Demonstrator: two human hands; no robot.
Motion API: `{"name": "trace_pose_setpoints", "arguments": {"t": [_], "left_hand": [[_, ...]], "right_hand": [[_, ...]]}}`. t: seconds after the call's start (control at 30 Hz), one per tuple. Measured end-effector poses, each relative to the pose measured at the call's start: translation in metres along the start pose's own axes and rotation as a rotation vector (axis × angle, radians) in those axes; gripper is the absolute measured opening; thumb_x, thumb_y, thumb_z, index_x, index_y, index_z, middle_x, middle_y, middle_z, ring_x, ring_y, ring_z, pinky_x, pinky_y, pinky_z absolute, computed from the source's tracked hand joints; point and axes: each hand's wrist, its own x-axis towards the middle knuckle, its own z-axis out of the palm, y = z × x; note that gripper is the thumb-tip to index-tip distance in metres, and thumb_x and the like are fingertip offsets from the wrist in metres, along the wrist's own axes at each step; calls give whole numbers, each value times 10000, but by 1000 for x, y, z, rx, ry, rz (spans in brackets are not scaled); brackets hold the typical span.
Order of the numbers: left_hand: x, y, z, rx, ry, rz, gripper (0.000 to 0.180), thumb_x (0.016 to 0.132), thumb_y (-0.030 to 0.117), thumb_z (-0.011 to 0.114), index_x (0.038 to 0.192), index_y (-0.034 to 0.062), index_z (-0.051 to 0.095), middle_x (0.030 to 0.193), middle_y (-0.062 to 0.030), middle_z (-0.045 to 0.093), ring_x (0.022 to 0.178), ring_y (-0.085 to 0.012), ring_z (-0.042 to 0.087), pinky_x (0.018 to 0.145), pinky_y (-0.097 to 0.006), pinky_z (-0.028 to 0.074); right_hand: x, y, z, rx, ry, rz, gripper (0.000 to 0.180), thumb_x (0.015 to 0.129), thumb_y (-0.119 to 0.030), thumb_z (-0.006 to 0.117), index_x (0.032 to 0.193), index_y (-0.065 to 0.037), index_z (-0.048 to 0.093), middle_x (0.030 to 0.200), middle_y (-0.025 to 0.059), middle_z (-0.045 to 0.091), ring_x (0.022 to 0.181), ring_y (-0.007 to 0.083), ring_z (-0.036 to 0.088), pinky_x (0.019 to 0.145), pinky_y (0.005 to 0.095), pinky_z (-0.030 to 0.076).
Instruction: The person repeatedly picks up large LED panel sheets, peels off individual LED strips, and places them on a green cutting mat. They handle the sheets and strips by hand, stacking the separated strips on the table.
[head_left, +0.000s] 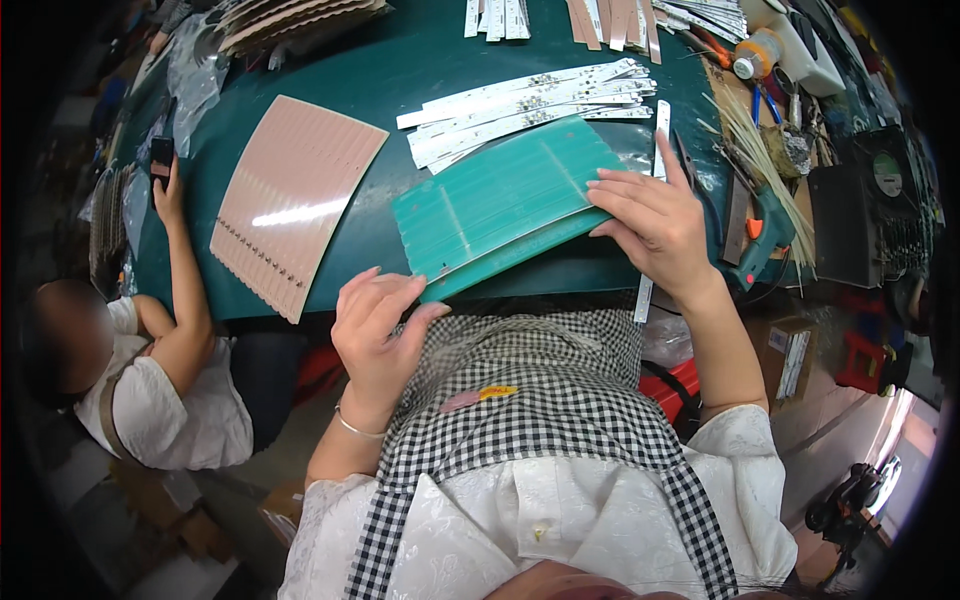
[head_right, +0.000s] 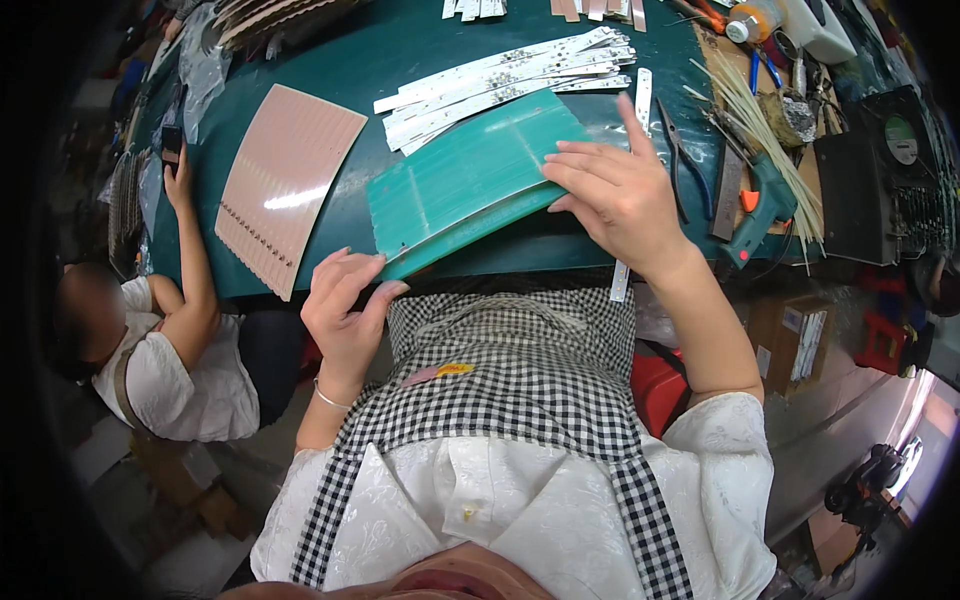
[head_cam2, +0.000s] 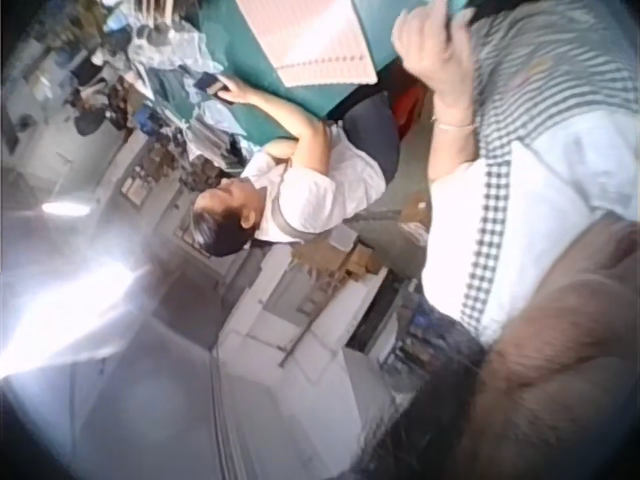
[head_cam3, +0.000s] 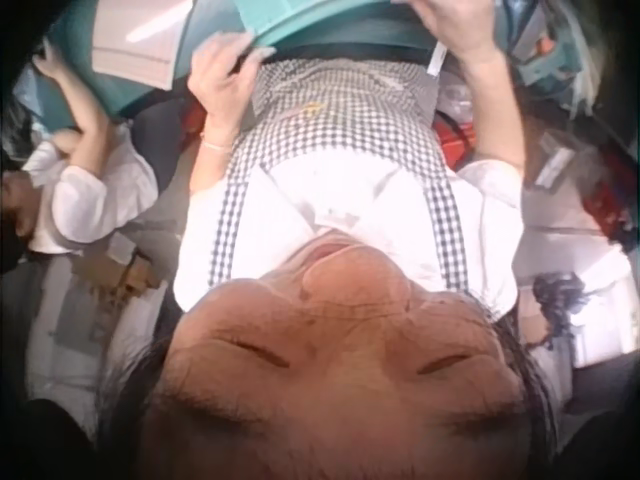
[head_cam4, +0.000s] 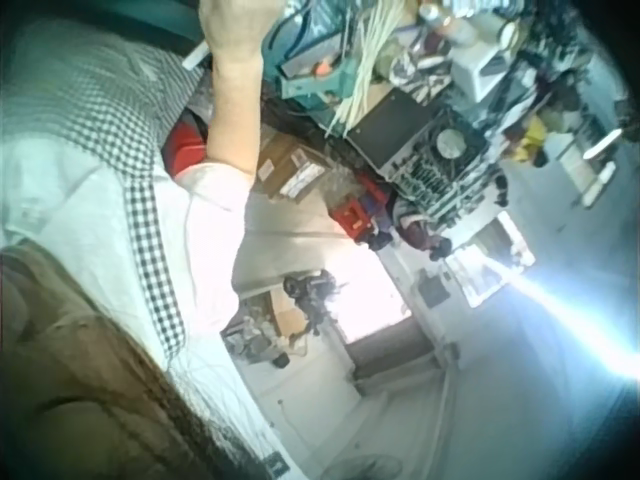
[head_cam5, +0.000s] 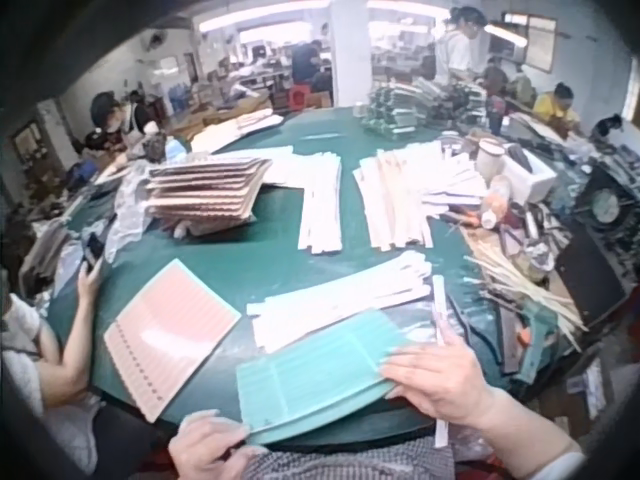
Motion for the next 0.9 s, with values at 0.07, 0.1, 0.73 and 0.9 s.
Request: {"name": "trace_pose_setpoints", "arguments": {"t": [0.07,0.1,0.73,0.9], "left_hand": [[-3,-3,4,33,48,63,247,639,-5,773,868,28,687,763,-73,667,767,-222,644,869,-410,474],[-5,-4,7,28,66,91,249,636,-2,776,867,29,687,769,-72,669,769,-220,645,868,-408,473],[47,22,-25,-745,677,-26,539,737,102,760,1191,-36,505,1118,-133,586,1015,-230,561,917,-357,445],[36,12,-2,-1028,182,-273,276,786,48,726,1021,-40,613,970,-91,633,867,-146,587,793,-270,471]], "right_hand": [[-3,4,3,51,21,-32,264,648,-103,762,897,-71,679,895,59,694,916,216,669,1039,515,371],[-6,5,5,76,31,-48,252,648,-100,763,884,-67,681,896,67,694,917,219,671,1019,505,402],[53,-23,-26,474,-86,248,119,751,30,654,868,15,633,726,83,615,644,163,609,583,286,470],[40,-62,-17,899,-217,521,50,814,9,638,854,38,646,710,57,627,594,92,589,532,221,470]]}}
